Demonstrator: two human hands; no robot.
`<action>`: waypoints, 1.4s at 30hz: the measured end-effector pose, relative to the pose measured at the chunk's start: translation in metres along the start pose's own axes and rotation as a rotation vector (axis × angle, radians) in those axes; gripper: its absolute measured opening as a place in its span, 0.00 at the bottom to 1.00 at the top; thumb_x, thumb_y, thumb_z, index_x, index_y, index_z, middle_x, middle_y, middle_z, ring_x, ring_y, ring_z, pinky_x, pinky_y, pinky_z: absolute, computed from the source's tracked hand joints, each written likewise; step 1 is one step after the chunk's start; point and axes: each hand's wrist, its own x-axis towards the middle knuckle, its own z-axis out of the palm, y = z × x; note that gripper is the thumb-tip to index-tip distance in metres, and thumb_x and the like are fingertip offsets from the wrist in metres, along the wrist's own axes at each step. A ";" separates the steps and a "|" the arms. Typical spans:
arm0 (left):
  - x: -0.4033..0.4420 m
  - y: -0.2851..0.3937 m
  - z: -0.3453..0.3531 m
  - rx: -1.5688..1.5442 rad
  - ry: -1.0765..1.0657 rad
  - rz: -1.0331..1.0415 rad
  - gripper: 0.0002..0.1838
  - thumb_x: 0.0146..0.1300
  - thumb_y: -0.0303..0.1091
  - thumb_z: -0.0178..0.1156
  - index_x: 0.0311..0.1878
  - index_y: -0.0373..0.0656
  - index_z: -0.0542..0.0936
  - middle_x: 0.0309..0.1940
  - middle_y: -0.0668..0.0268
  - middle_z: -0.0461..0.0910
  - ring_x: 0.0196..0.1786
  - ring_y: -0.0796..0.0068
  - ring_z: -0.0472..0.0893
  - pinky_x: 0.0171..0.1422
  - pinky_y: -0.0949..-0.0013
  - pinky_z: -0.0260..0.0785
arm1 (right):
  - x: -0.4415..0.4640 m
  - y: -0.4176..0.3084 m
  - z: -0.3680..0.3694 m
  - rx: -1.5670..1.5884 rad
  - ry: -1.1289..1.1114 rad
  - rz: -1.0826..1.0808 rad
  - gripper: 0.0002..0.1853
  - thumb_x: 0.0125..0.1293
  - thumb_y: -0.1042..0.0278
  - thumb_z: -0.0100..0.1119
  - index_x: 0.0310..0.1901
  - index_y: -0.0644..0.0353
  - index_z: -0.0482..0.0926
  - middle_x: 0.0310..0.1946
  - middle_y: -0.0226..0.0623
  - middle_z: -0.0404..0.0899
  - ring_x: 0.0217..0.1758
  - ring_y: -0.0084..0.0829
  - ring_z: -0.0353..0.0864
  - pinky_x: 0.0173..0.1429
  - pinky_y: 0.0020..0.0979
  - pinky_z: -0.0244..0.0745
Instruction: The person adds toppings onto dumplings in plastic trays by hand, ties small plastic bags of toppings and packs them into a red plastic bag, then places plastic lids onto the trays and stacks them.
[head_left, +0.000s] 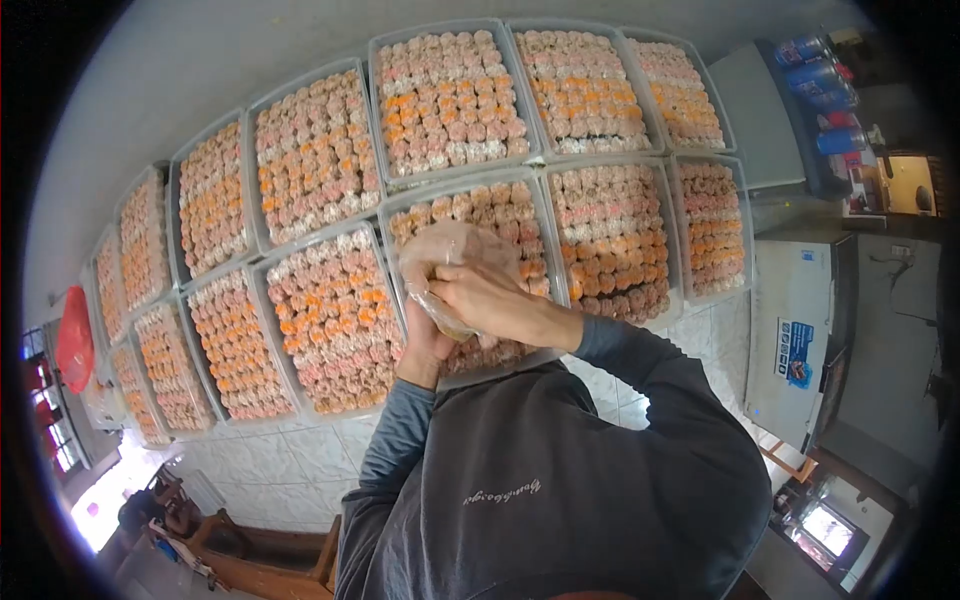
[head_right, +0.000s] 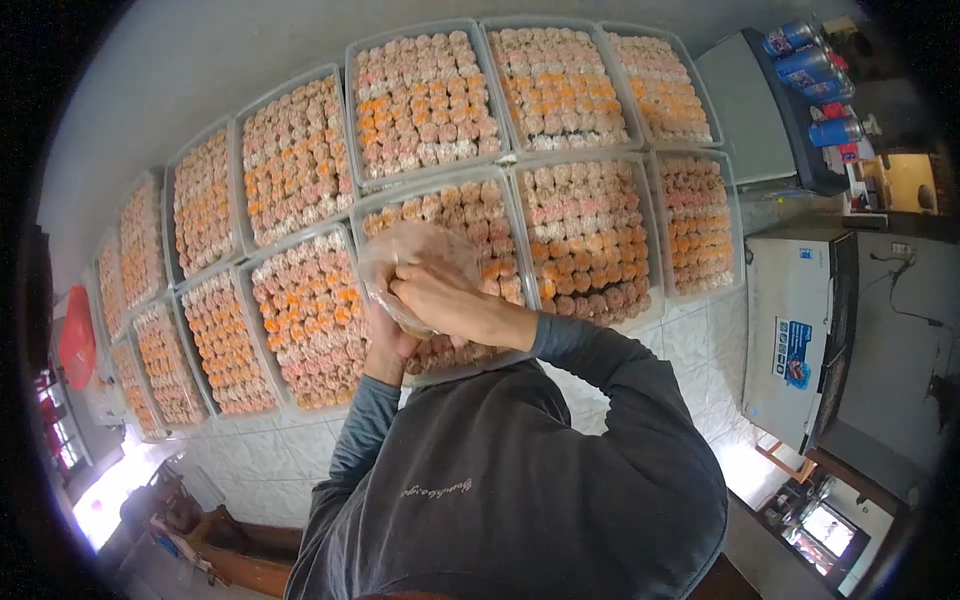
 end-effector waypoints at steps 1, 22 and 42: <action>0.002 0.003 0.016 0.061 0.050 0.019 0.28 0.75 0.59 0.49 0.62 0.45 0.76 0.55 0.62 0.80 0.57 0.63 0.81 0.63 0.57 0.75 | 0.005 0.014 0.005 -0.002 -0.018 -0.016 0.06 0.61 0.74 0.58 0.35 0.66 0.82 0.32 0.50 0.79 0.42 0.49 0.84 0.45 0.42 0.80; 0.107 0.061 0.072 -0.021 0.162 0.288 0.35 0.71 0.60 0.54 0.72 0.46 0.66 0.66 0.58 0.70 0.69 0.53 0.70 0.72 0.43 0.68 | 0.394 0.275 -0.093 -0.409 0.318 0.128 0.05 0.60 0.75 0.64 0.30 0.66 0.88 0.30 0.45 0.87 0.33 0.36 0.86 0.32 0.33 0.81; -0.015 -0.026 0.028 -0.110 -0.121 0.314 0.30 0.76 0.56 0.46 0.70 0.43 0.69 0.66 0.58 0.74 0.66 0.55 0.76 0.70 0.44 0.70 | 0.069 0.116 -0.143 0.035 0.479 0.113 0.12 0.70 0.64 0.61 0.33 0.63 0.85 0.37 0.43 0.85 0.45 0.36 0.85 0.54 0.40 0.79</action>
